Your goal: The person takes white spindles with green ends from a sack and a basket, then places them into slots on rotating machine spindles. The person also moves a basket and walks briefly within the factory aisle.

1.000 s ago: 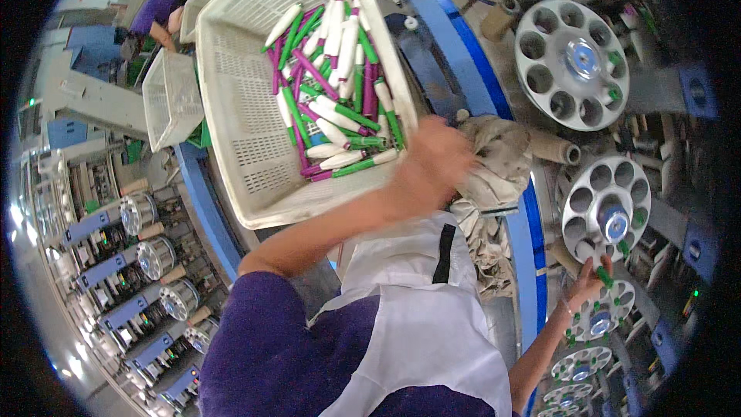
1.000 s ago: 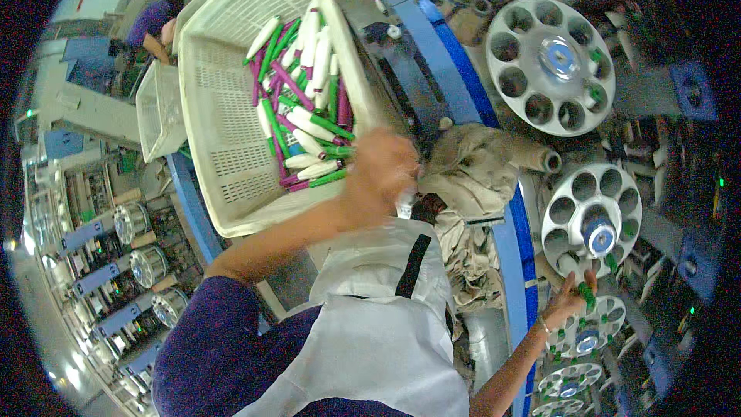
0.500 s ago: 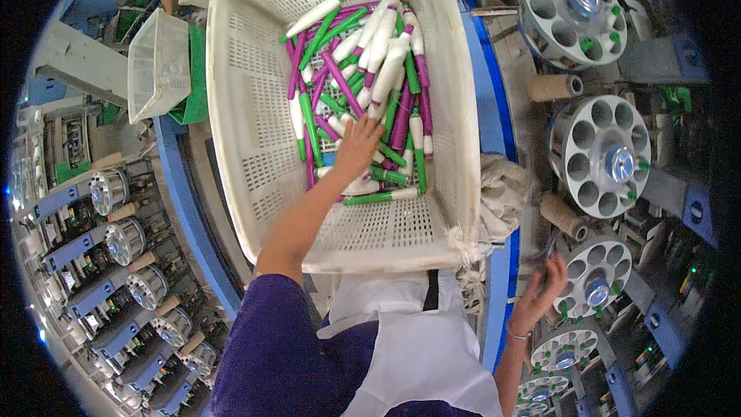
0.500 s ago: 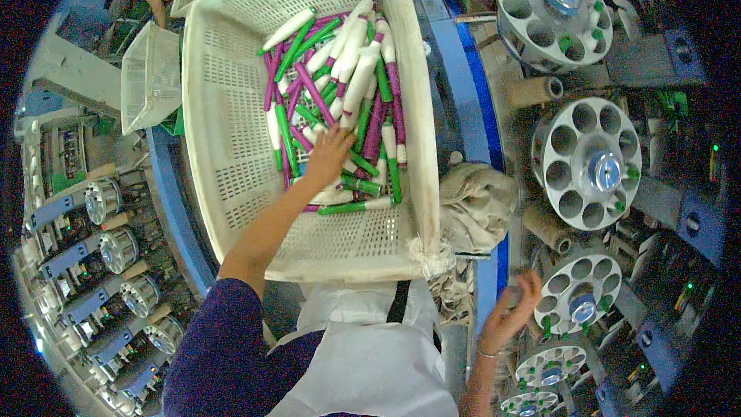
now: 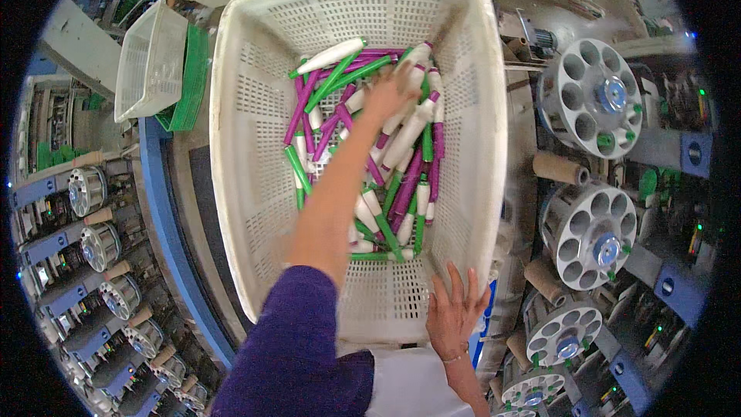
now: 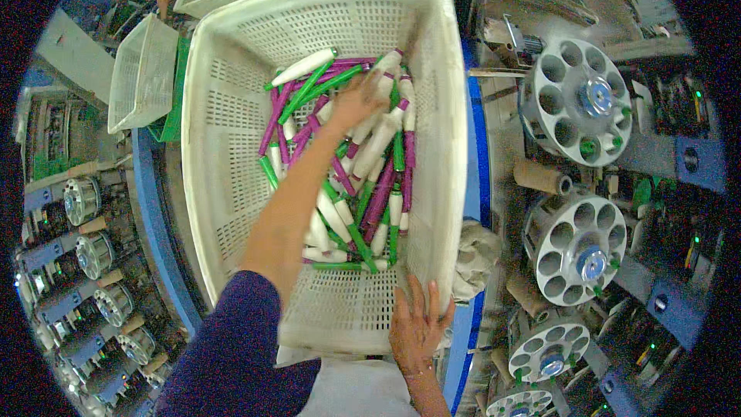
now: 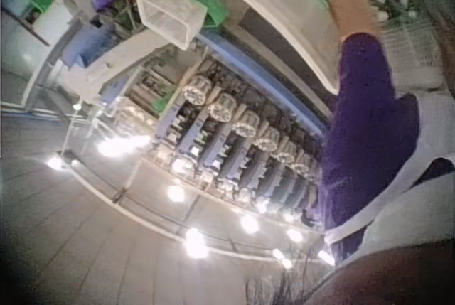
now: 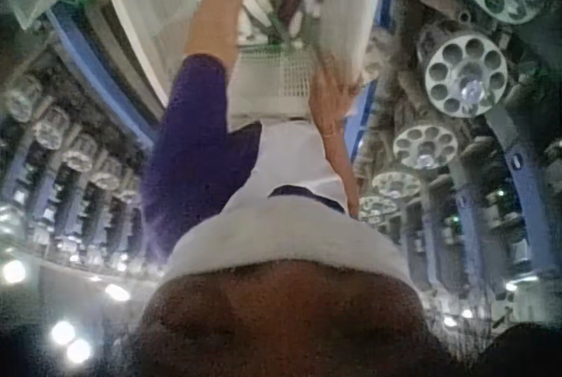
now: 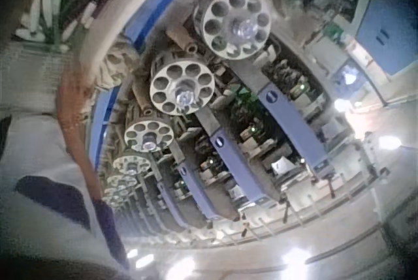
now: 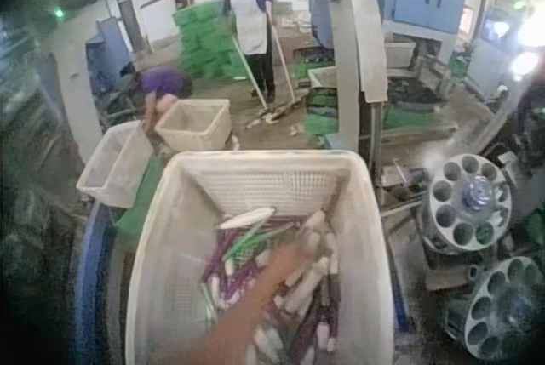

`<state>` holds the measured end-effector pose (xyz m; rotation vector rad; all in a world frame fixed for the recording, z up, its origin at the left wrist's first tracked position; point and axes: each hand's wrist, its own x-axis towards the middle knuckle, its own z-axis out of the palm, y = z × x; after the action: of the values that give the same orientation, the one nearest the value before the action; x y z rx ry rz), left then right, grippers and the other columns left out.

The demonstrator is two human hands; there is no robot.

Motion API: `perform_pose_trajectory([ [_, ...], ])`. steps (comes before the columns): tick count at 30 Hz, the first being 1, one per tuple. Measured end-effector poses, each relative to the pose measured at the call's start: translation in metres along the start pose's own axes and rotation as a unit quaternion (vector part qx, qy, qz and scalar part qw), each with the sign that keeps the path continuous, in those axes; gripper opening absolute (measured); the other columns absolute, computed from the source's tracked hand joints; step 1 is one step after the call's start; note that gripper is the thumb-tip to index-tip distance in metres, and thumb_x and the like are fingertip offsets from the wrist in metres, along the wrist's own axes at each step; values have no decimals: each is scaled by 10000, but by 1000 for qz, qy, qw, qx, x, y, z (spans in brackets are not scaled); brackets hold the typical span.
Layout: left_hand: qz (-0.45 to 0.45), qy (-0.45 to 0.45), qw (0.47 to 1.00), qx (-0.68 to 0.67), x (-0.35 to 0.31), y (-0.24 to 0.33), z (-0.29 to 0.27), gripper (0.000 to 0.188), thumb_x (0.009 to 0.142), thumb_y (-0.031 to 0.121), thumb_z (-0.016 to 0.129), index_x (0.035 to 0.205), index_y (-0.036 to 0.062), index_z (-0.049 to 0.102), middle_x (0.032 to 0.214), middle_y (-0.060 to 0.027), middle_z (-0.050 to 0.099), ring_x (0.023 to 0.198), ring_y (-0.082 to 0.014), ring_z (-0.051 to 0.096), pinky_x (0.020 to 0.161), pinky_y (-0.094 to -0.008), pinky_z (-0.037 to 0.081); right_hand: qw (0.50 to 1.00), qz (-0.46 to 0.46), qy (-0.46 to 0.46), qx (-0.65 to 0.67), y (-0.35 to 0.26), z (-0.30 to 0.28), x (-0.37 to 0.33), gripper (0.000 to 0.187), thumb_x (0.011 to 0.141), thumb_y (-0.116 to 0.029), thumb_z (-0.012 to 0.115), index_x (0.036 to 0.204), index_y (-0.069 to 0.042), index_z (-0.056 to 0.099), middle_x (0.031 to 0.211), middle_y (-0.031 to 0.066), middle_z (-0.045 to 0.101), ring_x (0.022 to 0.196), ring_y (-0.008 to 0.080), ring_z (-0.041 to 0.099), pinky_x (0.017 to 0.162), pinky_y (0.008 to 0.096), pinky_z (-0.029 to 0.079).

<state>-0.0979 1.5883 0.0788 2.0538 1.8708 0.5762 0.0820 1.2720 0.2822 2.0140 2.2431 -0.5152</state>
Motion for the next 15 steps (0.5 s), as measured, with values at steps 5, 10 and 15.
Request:
perform_pose_trajectory([
  [5,5,-5,998,-62,-68,13,21,618,682,221,711,1265,155,517,1279,-209,388,1193,-382,371,997,-537,290,1000,13,-10,-22,-2,3,-1,332,706,-141,678,1031,-179,620,1335,-12,482,1333,276,270,1073,563,130],
  [10,138,-278,950,-47,-169,12,-32,433,756,307,681,1147,133,618,1358,-231,361,1295,-360,325,1021,-650,199,999,12,-26,-27,-4,1,0,309,703,-145,680,1007,-180,637,1271,-14,529,1307,282,311,1061,574,140],
  [15,21,-59,994,-90,-90,-47,-45,277,811,80,565,1082,24,591,1089,-193,586,993,-376,560,844,-484,439,999,13,-37,-17,-7,-1,3,293,695,-86,671,978,-154,635,1184,-7,556,1275,289,334,1022,597,165],
])
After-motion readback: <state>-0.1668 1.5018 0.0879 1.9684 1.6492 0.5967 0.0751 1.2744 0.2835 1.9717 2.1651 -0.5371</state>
